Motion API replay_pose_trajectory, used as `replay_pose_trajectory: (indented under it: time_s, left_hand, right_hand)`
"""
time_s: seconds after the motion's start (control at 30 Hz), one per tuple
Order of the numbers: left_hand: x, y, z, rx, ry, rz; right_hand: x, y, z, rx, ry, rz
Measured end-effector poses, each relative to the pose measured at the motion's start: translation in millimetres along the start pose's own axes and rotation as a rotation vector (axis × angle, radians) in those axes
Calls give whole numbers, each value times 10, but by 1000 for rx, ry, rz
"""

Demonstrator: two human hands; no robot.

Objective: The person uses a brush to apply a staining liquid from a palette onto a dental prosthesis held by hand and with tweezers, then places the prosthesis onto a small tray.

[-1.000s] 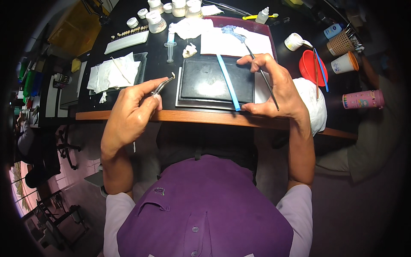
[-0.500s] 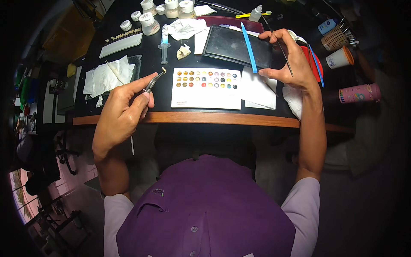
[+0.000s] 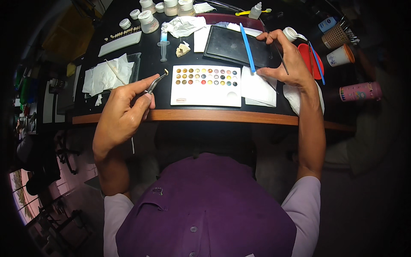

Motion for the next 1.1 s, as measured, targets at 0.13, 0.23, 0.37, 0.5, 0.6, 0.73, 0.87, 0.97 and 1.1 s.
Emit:
replay_pose_trajectory:
  time_s: [0.13, 0.23, 0.37, 0.5, 0.6, 0.73, 0.87, 0.97, 1.1]
  left_hand:
    - [39, 0, -29, -53, 31, -39]
    - [110, -3, -27, -74, -120, -140]
    - [218, -64, -48, -42, -472, -367]
    - [316, -145, -137, -31, -769, -465]
    - [466, -155, -197, -24, -1131, -564]
    - [736, -183, -332, -31, -1458, -666]
    - [930, -226, -349, -18, -1609, -732]
    - [1003, -224, -382, -15, -1654, -721]
    - [1073, -201, -422, -45, -1668, -678]
  right_hand:
    - [18, -4, -18, 21, -35, -31]
    - [21, -7, -38, -8, -62, -46]
    - [-60, -25, -118, -65, -113, 14]
    - [-163, -188, -302, 116, 163, 359]
    - [-87, -336, -567, -37, 311, 444]
    - [326, -582, -753, 33, 534, 554]
    - [624, -696, -857, 92, 577, 730]
    - [679, -772, -857, 200, 450, 719]
    - [686, -788, -843, 225, 419, 783]
Point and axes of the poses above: each hand's wrist, its own y-axis towards the middle knuckle, its own x-axis out of the palm, z = x × y, the point moved 7 cm from there along y, towards the middle knuckle, and after that the axes turned 14 degrees about -x, right-handed, at the moved point
